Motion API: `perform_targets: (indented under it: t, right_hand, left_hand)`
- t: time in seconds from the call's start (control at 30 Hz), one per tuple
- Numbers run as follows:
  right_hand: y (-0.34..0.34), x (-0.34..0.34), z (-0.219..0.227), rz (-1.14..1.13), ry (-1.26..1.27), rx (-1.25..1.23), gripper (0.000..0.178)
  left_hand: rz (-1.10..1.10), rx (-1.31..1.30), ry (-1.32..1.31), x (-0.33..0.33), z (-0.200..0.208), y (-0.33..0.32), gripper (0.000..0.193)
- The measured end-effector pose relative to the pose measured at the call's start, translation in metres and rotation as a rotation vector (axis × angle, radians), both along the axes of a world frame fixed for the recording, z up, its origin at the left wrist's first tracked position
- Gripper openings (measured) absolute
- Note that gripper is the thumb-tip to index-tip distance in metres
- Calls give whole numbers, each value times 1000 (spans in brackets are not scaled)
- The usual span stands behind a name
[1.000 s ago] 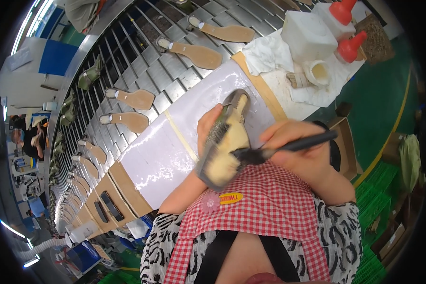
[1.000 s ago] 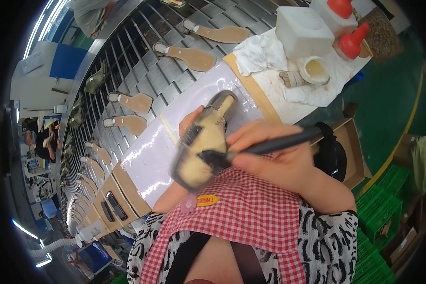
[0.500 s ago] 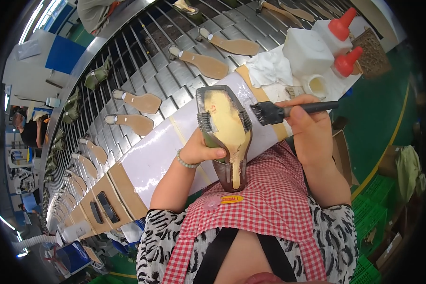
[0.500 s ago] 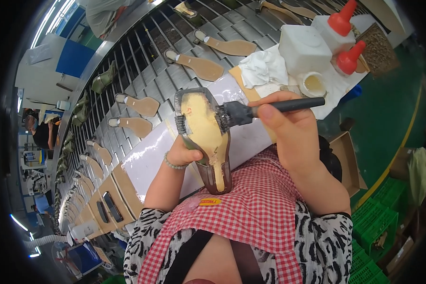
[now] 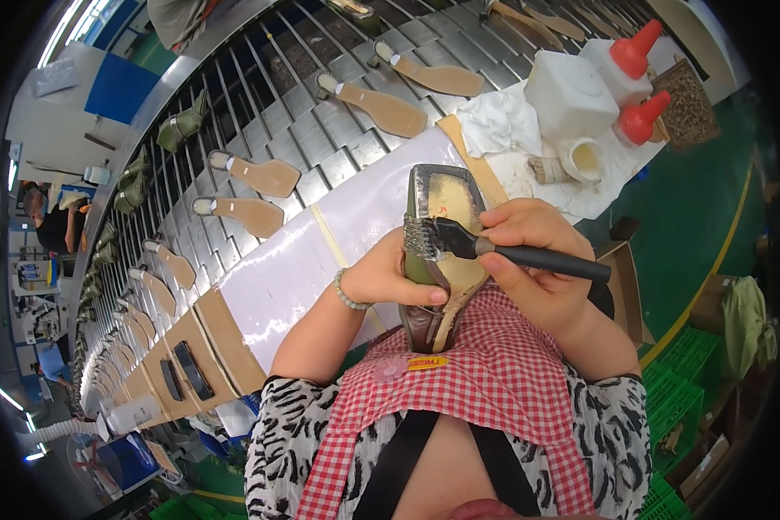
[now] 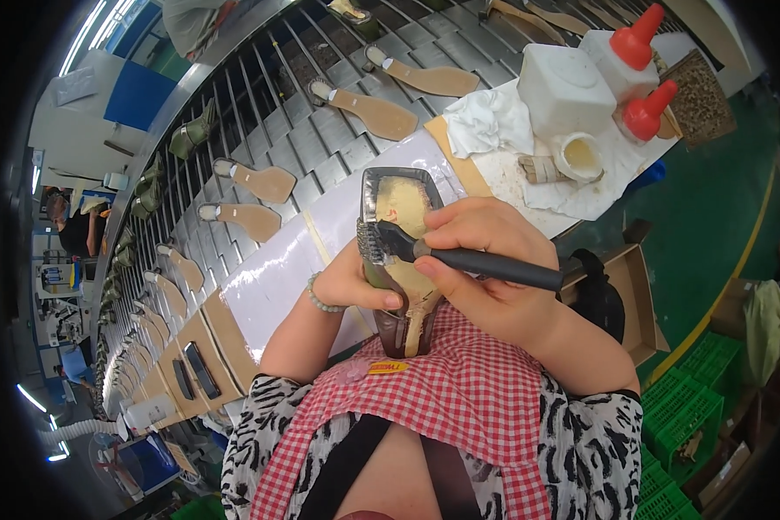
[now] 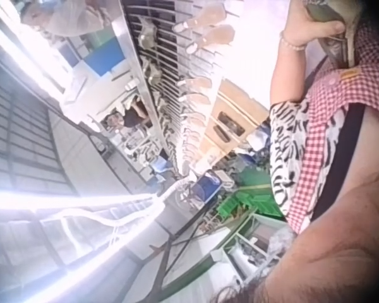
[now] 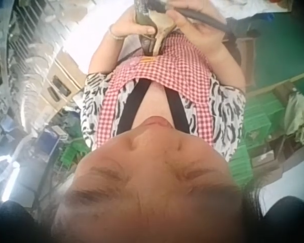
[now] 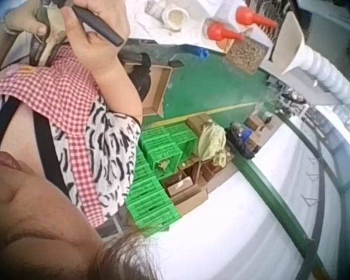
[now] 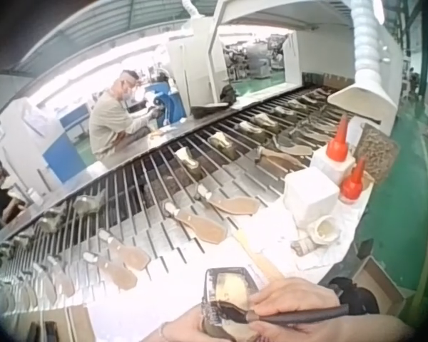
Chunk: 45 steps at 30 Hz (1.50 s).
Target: Applying adhesive/glue to the bottom and edge surfaces of shoe components on a factory assembly line.
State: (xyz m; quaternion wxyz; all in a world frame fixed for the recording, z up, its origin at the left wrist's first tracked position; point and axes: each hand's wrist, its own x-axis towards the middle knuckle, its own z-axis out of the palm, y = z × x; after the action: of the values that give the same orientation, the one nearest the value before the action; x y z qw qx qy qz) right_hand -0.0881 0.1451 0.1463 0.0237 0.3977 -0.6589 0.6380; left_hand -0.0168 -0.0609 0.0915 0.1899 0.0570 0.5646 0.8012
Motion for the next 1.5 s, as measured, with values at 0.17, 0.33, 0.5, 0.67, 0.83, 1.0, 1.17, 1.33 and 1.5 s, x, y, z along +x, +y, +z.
perform_targets:
  t: [0.17,0.33,0.5,0.67,0.83,1.0,1.17,1.33,1.5]
  right_hand:
    - [5,3,2,31,-82,8,22]
    - [9,0,2,96,-113,6,21]
    - [15,-4,6,193,-158,57,20]
    - [18,-15,4,299,-397,-57,17]
    - [21,-22,9,232,-88,46,17]
    - [43,-31,12,305,-190,61,19]
    - [96,-67,13,-334,-317,162,19]
    - [128,-112,-15,-610,-96,602,18]
    - [126,-130,-28,-610,-173,747,19]
  left_hand:
    - [-27,-9,20,1,-6,2,69]
    - [-49,41,-18,1,-4,3,68]
    - [-72,39,-38,3,-5,0,69]
    - [-86,26,-33,0,-7,4,70]
    - [-98,26,-26,-6,-6,10,71]
    - [-69,64,-42,-4,-10,13,70]
    - [167,66,-81,16,-53,7,66]
    - [469,183,-104,14,-59,-11,78]
    - [595,271,-148,20,-65,-31,81]
